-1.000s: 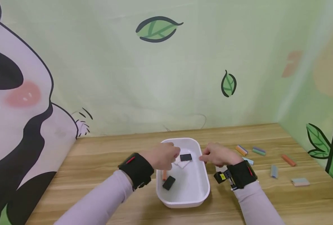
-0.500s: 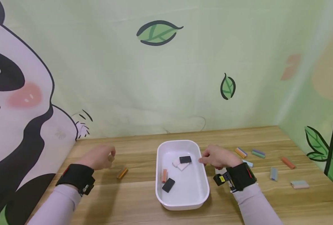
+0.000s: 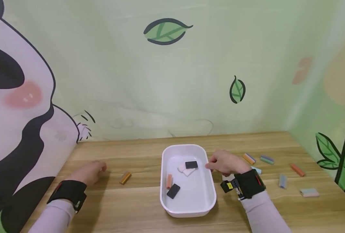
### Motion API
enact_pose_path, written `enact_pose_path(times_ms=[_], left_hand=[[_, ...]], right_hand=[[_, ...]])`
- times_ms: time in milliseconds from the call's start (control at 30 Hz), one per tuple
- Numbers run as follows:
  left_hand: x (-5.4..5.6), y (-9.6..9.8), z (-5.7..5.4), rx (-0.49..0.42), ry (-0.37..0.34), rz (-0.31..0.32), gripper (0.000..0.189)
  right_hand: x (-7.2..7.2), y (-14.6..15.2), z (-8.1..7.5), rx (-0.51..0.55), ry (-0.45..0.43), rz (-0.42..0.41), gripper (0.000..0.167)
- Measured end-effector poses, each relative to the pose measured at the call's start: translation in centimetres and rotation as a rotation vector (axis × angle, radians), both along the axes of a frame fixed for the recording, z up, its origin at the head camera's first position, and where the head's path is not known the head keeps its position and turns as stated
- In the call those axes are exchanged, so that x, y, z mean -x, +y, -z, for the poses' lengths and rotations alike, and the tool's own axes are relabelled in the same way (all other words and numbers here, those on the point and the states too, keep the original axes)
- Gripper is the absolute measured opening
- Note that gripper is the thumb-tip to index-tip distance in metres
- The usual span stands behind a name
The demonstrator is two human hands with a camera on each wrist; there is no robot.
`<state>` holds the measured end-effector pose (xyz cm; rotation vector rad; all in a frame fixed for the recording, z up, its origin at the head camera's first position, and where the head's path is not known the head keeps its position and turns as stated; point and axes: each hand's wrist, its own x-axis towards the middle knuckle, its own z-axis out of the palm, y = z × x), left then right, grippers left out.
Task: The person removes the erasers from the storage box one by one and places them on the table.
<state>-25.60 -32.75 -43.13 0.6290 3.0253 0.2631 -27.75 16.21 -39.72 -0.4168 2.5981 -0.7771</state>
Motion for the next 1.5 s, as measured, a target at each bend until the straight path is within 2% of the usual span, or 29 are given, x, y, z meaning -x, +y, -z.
enact_pose_path(times_ms=[200,400,600,833,900,1000,1067,1200,1333,1500], left_hand=[[-0.2,0.0,0.1,0.029,0.036,-0.015,0.015],[-0.3,-0.1,0.0,0.07,0.063,-0.018,0.021],[-0.3,-0.3,0.4,0.059,0.064,-0.021,0.026],[0.0,-0.6,0.8,-0.008,0.008,-0.018,0.032],[0.0,-0.6,0.5,-0.03,-0.03,-0.026,0.032],[-0.1,-0.3,-0.5,-0.046,-0.044,-0.045,0.032],[-0.2,0.4,-1.5,-0.051,-0.058,-0.071,0.031],[0.0,2.7,-3.4,-0.034,-0.038,-0.102,0.038],[0.6,6.1,-4.9,-0.004,-0.016,-0.092,0.047],[1.5,11.7,-6.4,0.016,0.028,-0.039,0.043]], right_hand=[[-0.2,-0.1,0.2,0.026,0.003,0.013,0.023],[-0.1,-0.4,0.2,0.044,0.007,-0.013,0.025],[-0.3,-0.5,0.1,0.039,-0.018,0.01,0.029],[-0.3,-0.3,0.1,0.046,-0.023,0.012,0.028],[-0.3,-0.3,0.0,0.045,-0.025,0.017,0.028],[-0.3,-0.4,0.0,0.038,-0.022,0.014,0.027],[-0.3,-0.4,-0.1,0.035,-0.019,0.009,0.027],[-0.3,-0.3,-0.2,0.033,-0.021,0.011,0.028],[-0.4,-0.2,-0.2,0.027,-0.021,0.009,0.028],[-0.4,-0.4,-0.1,0.023,-0.019,0.018,0.029]])
